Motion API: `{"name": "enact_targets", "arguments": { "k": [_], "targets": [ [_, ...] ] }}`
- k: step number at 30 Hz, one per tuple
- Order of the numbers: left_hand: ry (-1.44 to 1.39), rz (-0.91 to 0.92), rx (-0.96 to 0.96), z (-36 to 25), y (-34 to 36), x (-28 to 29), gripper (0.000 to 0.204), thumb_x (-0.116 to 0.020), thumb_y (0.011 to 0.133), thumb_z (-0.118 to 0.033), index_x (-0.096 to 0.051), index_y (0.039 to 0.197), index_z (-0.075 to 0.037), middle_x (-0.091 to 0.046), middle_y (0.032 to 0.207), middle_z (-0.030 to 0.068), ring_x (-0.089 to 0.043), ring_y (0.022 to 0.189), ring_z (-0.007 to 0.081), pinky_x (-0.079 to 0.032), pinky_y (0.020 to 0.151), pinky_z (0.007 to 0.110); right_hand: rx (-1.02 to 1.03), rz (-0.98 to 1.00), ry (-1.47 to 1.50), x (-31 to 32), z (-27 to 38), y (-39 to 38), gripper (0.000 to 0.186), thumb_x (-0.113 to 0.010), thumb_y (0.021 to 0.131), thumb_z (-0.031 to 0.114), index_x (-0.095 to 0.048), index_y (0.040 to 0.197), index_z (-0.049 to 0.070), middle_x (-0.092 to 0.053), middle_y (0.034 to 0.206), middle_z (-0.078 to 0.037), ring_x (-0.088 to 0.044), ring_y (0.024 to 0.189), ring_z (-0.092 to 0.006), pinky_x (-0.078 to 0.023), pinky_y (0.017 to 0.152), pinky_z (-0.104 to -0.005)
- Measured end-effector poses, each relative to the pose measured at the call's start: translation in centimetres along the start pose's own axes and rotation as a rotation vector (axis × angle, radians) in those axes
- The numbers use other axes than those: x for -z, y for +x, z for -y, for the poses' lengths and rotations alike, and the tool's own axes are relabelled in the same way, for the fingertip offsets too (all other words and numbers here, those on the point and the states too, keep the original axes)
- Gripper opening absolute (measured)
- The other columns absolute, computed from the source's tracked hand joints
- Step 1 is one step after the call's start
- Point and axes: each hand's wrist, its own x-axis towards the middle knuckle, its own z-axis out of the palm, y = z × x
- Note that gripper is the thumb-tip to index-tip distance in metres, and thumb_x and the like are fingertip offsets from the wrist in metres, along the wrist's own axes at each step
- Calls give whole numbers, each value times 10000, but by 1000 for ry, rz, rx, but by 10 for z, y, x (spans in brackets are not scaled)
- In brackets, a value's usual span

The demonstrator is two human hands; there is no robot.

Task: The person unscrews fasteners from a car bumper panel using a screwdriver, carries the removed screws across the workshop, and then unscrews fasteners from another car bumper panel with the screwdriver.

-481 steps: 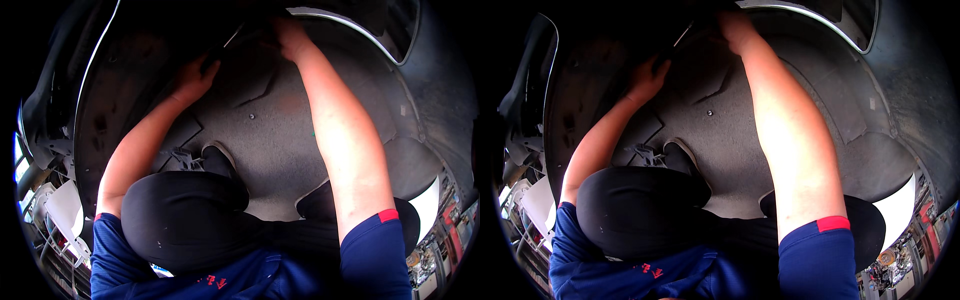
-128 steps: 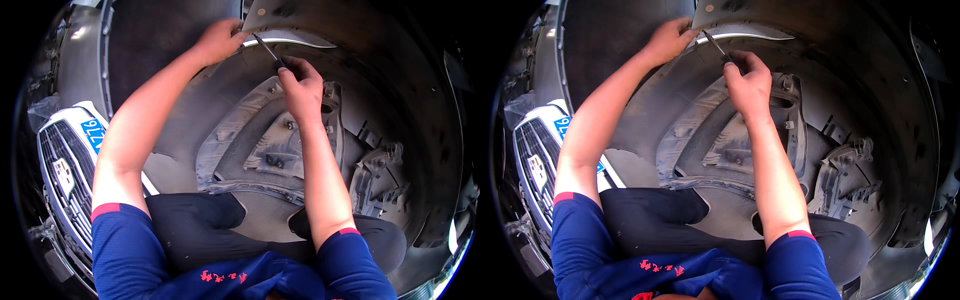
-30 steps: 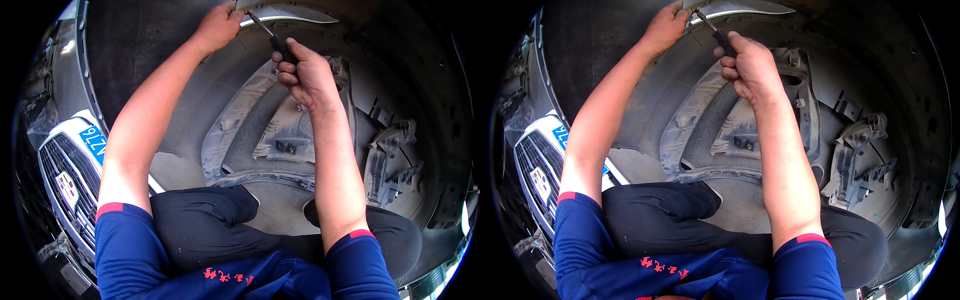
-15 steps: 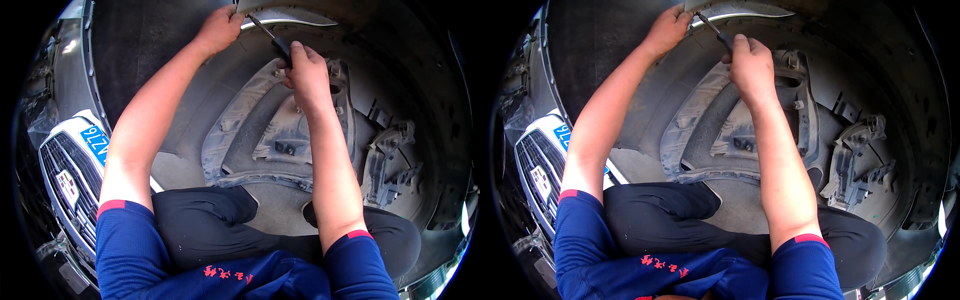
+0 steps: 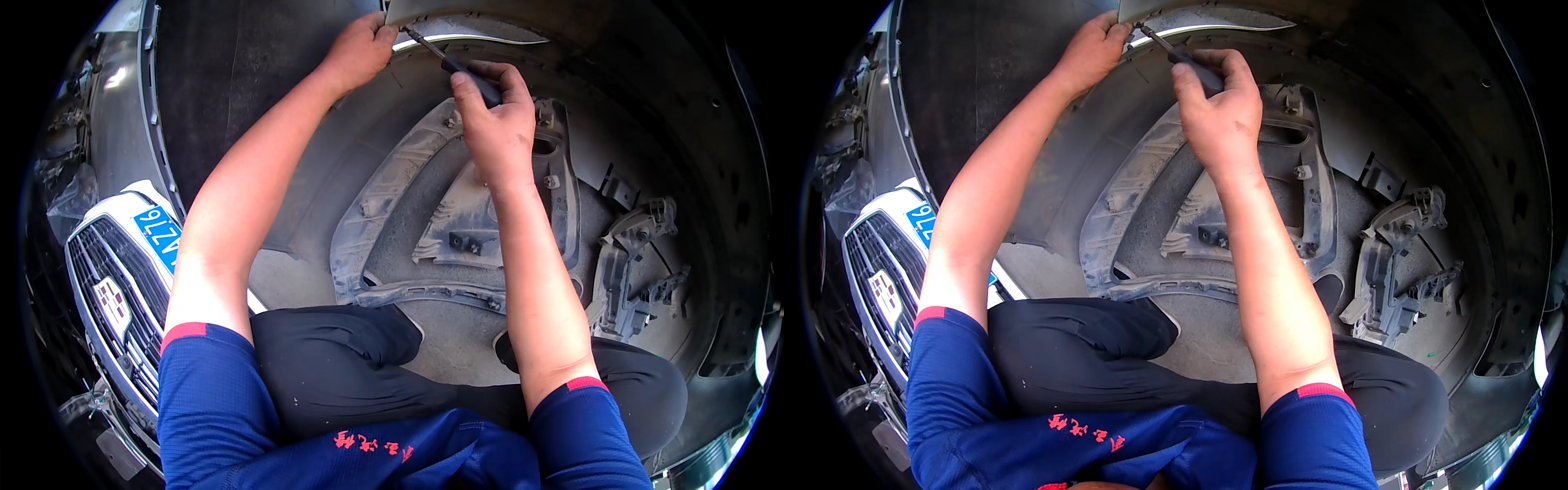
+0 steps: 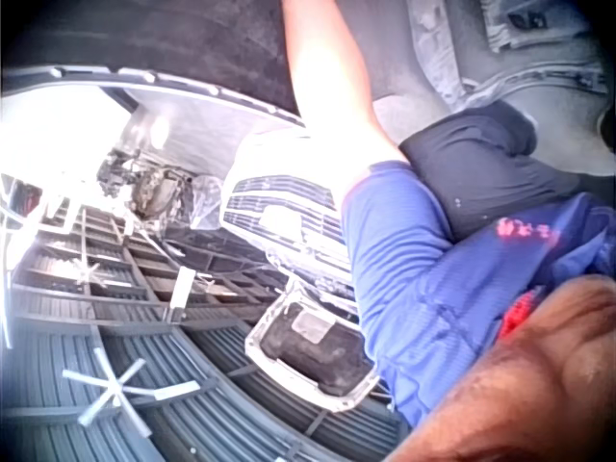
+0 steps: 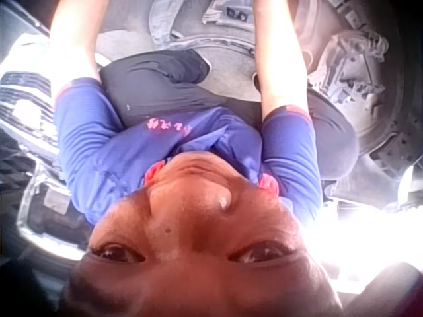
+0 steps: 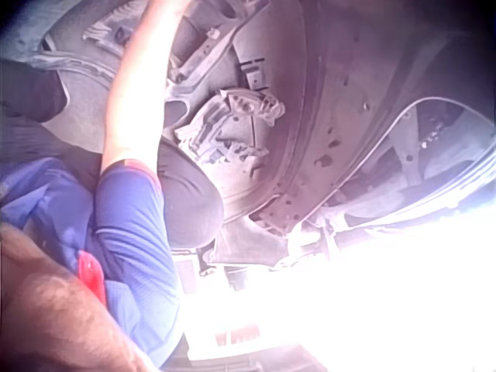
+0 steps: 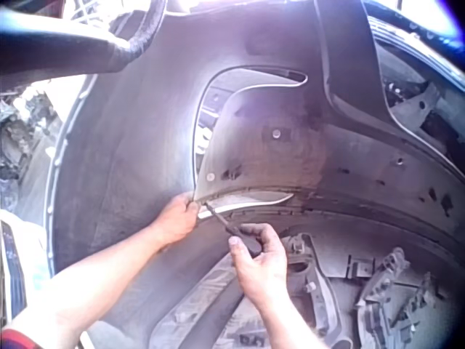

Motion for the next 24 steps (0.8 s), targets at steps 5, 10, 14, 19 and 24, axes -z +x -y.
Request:
{"name": "enact_targets", "arguments": {
  "k": [5,10,14,19,24],
  "targets": [
    [18,-7,2,2,-4,5,356,-503,973,-269,-644,1137,13,-696,995,233,-656,959,385,-492,869,429,-472,-25,406,0,8,-2,364,-636,958,345,-637,982,-19,-637,783,-62,-562,645,-117,-463,617,-285],
    [38,0,-7,-2,-2,3,348,-510,971,-262,-645,1134,14,-697,992,236,-660,965,386,-493,868,431,-215,48,110,6,3,-2,369,-589,990,349,-614,1023,-18,-633,792,-45,-565,649,-119,-465,595,-280],
    [55,17,35,1,-3,4,356,-500,987,-269,-648,1171,-3,-712,1018,167,-654,959,266,-481,888,372,-339,51,408,4,9,-2,302,-601,984,270,-625,1061,-21,-643,843,-41,-553,666,-94,-457,589,-251],
    [6,15,54,-3,-4,0,341,-504,995,-264,-642,1177,-11,-705,985,164,-647,937,262,-484,876,373,-379,240,297,14,4,8,346,-628,949,194,-603,1208,-35,-665,973,-89,-565,694,-95,-471,601,-255],
    [6,19,40,1,-3,3,331,-508,997,-260,-636,1164,-5,-698,966,161,-642,910,260,-485,858,381,-357,299,95,11,27,19,355,-629,937,189,-600,1202,-45,-672,950,-101,-610,730,-134,-498,624,-285]
  ]
}}
